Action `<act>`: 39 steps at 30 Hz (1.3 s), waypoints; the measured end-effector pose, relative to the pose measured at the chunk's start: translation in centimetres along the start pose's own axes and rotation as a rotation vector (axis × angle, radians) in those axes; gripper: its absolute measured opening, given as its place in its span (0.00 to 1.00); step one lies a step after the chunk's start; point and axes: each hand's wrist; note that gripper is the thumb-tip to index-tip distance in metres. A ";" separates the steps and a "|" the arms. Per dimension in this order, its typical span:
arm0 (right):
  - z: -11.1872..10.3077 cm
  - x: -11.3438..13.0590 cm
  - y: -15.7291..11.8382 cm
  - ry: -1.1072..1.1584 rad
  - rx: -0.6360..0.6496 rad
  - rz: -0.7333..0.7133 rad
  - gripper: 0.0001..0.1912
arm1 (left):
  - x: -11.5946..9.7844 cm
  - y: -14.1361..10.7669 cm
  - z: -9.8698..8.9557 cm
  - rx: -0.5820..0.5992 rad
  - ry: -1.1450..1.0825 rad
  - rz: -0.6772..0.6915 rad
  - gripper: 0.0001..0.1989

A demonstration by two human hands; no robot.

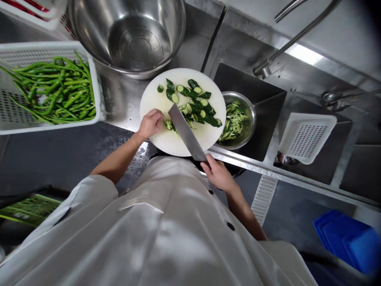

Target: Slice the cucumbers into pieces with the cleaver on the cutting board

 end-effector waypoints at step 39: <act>-2.6 4.2 0.4 -0.338 0.205 0.095 0.16 | -0.8 -3.8 2.6 0.101 0.124 0.108 0.18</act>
Point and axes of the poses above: each hand's wrist, its own y-axis towards the middle knuckle, its own z-axis out of the palm, x = y × z, and after that the axes turned 8 degrees about x, right-handed
